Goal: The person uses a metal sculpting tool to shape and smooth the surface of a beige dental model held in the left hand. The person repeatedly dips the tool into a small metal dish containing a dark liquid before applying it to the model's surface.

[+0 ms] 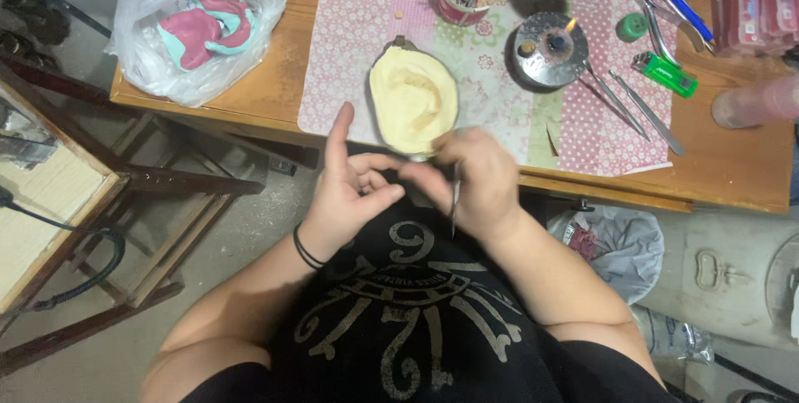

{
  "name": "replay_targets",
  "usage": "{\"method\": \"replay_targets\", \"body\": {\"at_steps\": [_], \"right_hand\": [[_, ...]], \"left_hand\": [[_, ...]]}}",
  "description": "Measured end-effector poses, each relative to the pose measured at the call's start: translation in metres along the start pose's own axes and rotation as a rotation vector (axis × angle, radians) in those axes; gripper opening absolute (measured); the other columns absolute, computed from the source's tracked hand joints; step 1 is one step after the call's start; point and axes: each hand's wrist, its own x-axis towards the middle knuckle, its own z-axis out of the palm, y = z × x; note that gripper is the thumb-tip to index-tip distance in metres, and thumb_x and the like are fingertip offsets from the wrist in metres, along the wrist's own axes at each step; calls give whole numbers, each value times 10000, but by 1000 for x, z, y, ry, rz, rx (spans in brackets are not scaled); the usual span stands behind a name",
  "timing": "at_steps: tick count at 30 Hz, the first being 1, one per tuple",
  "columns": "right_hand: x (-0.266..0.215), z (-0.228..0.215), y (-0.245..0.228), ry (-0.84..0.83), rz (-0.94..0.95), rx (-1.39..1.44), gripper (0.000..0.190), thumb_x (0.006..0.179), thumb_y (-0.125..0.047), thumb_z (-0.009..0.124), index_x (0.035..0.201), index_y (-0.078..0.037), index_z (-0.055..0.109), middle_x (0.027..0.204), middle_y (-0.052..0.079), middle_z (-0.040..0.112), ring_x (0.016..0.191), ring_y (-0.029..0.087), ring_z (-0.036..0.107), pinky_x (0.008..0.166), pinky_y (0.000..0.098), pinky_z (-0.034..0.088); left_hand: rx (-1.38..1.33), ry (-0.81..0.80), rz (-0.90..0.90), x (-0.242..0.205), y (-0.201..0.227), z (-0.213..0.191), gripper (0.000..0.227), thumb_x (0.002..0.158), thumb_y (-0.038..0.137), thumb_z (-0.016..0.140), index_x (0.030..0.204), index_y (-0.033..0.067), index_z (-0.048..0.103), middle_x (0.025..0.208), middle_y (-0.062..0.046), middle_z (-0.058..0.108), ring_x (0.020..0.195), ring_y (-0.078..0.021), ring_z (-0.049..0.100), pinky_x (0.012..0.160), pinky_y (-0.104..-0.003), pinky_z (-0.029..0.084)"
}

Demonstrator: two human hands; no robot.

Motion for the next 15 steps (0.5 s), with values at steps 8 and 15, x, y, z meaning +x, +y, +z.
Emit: {"method": "replay_targets", "body": {"at_steps": [8,15], "right_hand": [[56,-14,22,-109,118,333,177,1066,-179,579,1027,-87,433,1285,270,535,1234,412,521,1039,504,489],[68,0,28,-386,249,530,208,1022,-188,471,1147,-78,347,1489,354,498,1512,402,412,1169,461,391]], "left_hand": [[-207,72,13,7,4,20,1228,840,-81,787,1656,215,-81,1285,-324,644,1021,-262,748,783,-231,619],[-287,301,190,-3,-31,16,1140,779,-77,840,1648,243,175,1576,-197,361,1008,-184,614,852,-279,579]]}}
